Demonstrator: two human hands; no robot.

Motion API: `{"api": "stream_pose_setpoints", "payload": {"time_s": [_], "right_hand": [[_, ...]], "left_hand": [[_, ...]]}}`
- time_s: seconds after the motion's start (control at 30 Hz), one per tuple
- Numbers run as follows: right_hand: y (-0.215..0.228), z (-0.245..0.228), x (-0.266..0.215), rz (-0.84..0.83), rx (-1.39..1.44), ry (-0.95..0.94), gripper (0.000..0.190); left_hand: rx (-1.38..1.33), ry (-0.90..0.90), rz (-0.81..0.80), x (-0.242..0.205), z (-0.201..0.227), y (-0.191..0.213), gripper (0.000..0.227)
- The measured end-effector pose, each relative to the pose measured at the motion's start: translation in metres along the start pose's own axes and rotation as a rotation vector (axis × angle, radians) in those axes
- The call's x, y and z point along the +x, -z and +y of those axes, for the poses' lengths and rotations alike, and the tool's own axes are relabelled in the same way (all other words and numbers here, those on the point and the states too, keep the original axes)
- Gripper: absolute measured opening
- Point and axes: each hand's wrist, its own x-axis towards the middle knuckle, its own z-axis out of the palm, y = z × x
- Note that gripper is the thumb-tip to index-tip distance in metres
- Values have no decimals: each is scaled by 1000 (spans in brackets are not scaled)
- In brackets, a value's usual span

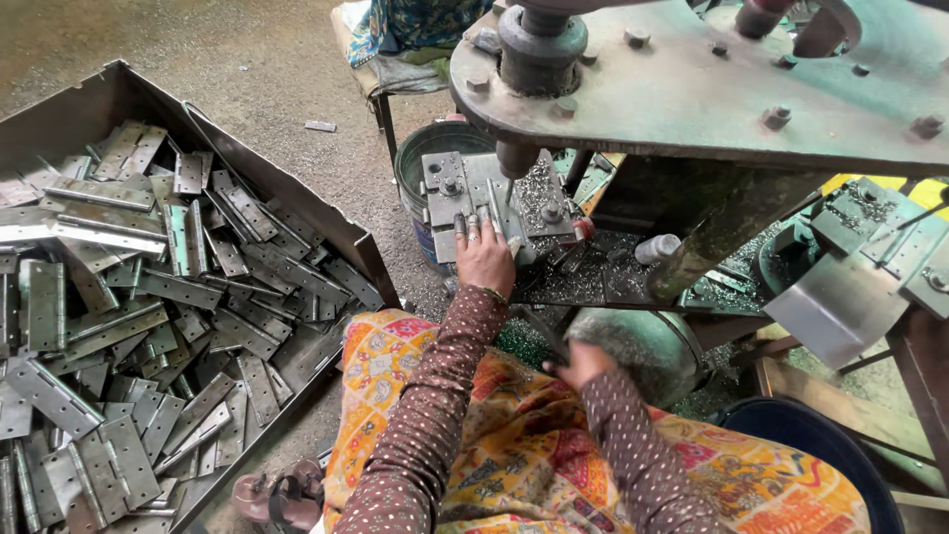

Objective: The person sits on the floor and repeatedly places metal hinge pieces into a jig under a drill press. They operate the machine to drill holes, then remove the processed pieces and return them to a nearby bin.

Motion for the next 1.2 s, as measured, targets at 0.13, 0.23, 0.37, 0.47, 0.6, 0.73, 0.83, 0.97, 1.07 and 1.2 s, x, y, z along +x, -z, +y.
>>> {"api": "stream_pose_setpoints", "payload": {"time_s": [0.13,0.23,0.37,0.47,0.6,0.73,0.83,0.97,1.07,1.2], "right_hand": [[-41,23,5,141,1,50,45],[-51,23,-8,126,39,26,48],[9,-8,-4,-36,25,-64,48],[50,-33,-4,-150,-118,-139,43],[56,-33,-12,-38,-147,-82,40],[14,-7,-9,40,-37,-88,44],[-23,7,-9,111,30,-7,43],[-10,1,4,-44,6,-133,44],[17,-10,9,-72,-43,-140,43],[24,-9,8,-28,-174,-97,43]], "left_hand": [[-130,21,27,-1,-3,8,31],[-147,24,-13,-26,0,15,30],[-120,15,-49,-18,0,30,32],[-50,-14,-47,-7,-3,30,37],[-134,34,-217,16,-2,26,37],[-95,20,-192,18,-6,29,33],[-103,24,-240,-1,-1,30,24],[-45,-28,3,2,-6,30,22],[-63,-23,-84,1,-7,19,25],[-108,-1,-77,1,-2,4,28]]}}
